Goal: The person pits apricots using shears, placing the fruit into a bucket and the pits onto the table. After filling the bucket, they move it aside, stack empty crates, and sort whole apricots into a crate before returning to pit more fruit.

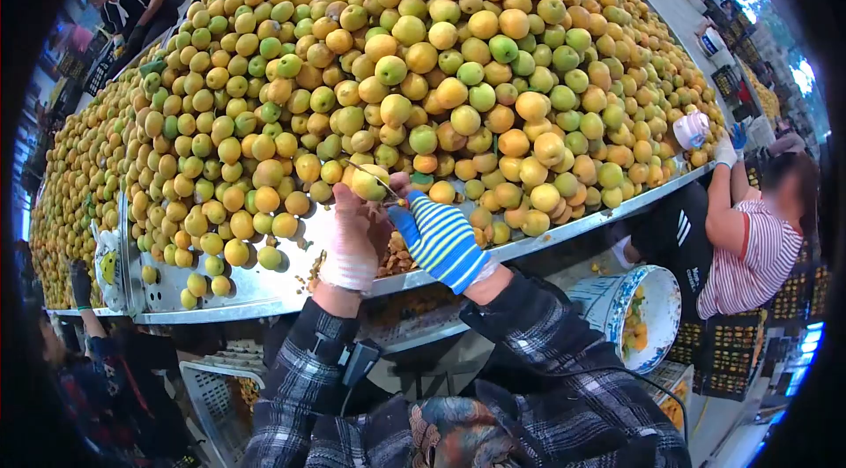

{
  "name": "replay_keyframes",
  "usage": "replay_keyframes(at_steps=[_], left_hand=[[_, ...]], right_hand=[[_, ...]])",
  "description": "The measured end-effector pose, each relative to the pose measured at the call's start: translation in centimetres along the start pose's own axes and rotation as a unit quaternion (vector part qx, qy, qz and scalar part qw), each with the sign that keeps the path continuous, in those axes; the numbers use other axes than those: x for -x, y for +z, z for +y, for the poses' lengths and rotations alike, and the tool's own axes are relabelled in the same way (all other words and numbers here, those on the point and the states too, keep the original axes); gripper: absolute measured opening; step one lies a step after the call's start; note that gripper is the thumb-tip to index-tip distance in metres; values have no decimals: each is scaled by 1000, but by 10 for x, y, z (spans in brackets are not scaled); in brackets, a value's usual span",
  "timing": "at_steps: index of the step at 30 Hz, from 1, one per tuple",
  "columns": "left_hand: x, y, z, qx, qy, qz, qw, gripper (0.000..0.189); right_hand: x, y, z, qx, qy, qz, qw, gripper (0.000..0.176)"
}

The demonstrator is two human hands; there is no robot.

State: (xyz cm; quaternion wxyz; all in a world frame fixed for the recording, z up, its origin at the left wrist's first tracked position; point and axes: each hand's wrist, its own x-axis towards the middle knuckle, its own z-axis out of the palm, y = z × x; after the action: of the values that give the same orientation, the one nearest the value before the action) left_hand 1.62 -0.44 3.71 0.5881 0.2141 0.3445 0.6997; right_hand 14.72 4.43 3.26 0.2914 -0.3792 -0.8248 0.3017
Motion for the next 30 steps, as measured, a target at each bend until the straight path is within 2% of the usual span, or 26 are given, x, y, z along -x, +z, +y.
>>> replay_keyframes(at_steps=[1, 3, 6, 7, 9, 10, 12, 13, 15, 16, 18, 19, 21, 23, 25, 26, 28, 29, 30], left_hand=[[0, 3, -1, 77, -25, -2, 997, 68], [-3, -2, -5, 103, -31, 11, 994, 67], [-3, -5, 6, 26, -10, 3, 1000, 66], [-4, -8, 9, 27, -9, 4, 1000, 66], [-7, -12, 12, -92, 32, -21, 995, 65], [-7, -10, 14, -93, 31, -20, 995, 65], [-5, -4, 16, -239, 92, -1, 967, 65], [-5, -2, 13, -239, 92, -2, 967, 65], [-5, 0, 6, -151, 130, 36, 979, 68], [-7, -10, 1, -150, 131, 36, 979, 68], [-12, -32, -9, 52, -18, 21, 998, 59], [-10, -24, -4, 53, -18, 21, 998, 59], [-2, 0, 8, 60, -78, 0, 995, 62], [-5, -5, 6, 40, -83, 14, 996, 60], [-4, -8, 7, -21, -49, 24, 998, 49], [-5, -9, 9, -22, -49, 24, 998, 49], [-8, -11, 11, -236, 56, 71, 968, 42], [-9, -10, 9, -236, 56, 70, 968, 42], [-9, -9, 6, -288, 111, 79, 948, 42]], right_hand=[[0, 0, -1, 0, -5, 17, 1000, 33], [0, 1, 1, 11, -12, 16, 1000, 33], [0, 0, 2, 33, -31, 6, 999, 34], [0, -4, -1, 54, -13, -27, 998, 34], [-1, -6, -2, 74, 6, -58, 996, 35], [-1, -5, -2, 84, 5, -64, 994, 35], [-1, -3, 0, 92, 11, -81, 992, 36], [-1, -2, 0, 92, 11, -81, 992, 36], [-2, -1, -1, 86, 10, -75, 993, 37], [-1, 1, -1, 70, 10, -64, 995, 30], [-1, 4, 4, 64, 9, -44, 997, 28], [-1, 5, 5, 58, 9, -27, 998, 27], [-2, 3, 5, 60, -14, -10, 998, 24], [-3, 3, 4, 77, 1, -17, 997, 24], [-3, 2, 2, 68, 2, -18, 998, 25], [-3, 0, 1, 89, 16, -43, 995, 26], [-4, -1, 2, 111, 29, -68, 991, 28], [-3, 1, 5, 116, 21, -62, 991, 30], [-3, 2, 6, 121, 12, -56, 991, 32]])
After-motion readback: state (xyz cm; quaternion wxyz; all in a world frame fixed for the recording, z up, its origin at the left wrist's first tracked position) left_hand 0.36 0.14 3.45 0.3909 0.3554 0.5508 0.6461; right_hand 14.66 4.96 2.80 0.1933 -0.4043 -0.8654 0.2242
